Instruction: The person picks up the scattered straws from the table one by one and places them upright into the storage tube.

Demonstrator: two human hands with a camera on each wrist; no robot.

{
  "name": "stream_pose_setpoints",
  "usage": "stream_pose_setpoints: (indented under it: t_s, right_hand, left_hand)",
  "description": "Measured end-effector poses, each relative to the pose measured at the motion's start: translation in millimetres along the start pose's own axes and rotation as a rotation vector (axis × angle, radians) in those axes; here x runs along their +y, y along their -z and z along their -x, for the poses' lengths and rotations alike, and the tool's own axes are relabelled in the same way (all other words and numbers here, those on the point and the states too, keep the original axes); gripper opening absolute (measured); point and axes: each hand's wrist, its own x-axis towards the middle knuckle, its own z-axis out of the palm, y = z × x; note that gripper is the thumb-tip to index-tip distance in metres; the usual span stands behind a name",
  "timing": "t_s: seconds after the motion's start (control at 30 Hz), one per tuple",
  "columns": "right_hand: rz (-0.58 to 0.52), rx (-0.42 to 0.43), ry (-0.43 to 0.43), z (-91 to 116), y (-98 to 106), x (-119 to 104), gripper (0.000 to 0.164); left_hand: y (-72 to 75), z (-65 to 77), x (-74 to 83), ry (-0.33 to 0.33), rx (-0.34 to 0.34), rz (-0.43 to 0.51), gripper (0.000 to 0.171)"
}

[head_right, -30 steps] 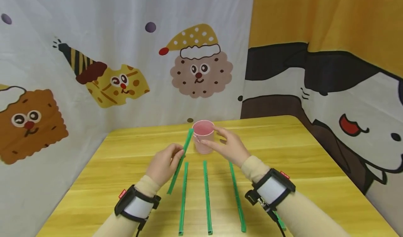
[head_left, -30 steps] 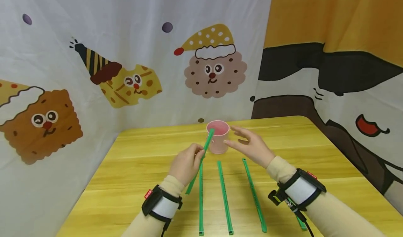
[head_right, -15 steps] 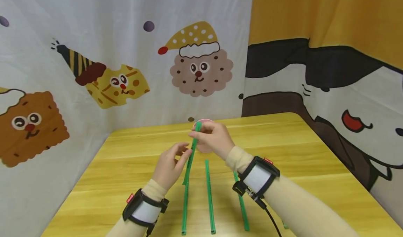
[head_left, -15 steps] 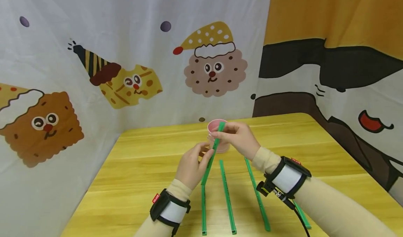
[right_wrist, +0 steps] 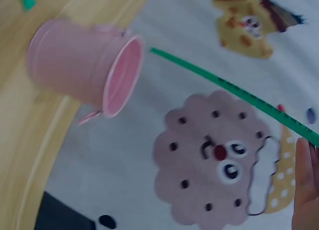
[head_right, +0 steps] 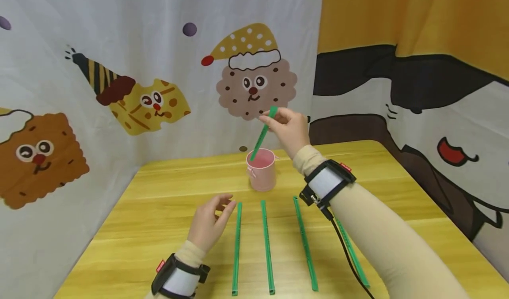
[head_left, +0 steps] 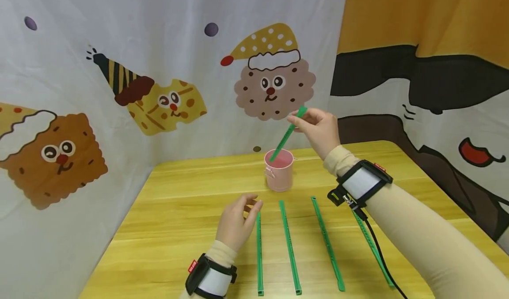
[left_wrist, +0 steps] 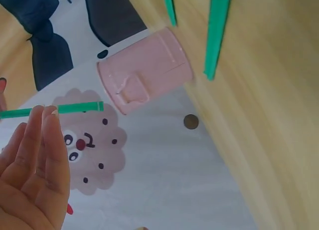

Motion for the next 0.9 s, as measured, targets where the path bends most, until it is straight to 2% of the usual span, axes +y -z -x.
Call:
stream_pose_setpoints:
  t_s: [0.13,0.27,0.57,0.73,0.9]
  right_hand:
    - [0.079,0.017,-0.025,-11,-6,17,0.027]
    - [0.142,-0.001,-0.088,-14,-14,37,0.028]
    - [0.182,-0.058,-0.253,0,-24,82,0.031]
    - [0.210,-0.060,-0.268,10,-27,96,0.027]
    - [0.209,-0.081,-0.269,16,-31,101,0.026]
  left_hand:
    - [-0.8,7.4,-4.6,0.024,-0.004,0.017,0.030]
    - [-1.0,12.6,-8.4,0.040,-0.005,0.018,0.031]
    - [-6.3,15.5,-13.1,0.045,-0.010,-0.013,0.030]
    - [-7.1,17.3,-15.4,0.057,-0.017,-0.010,0.030]
    - [-8.1,18.8,-19.1,0.063,-0.014,-0.024,0.029]
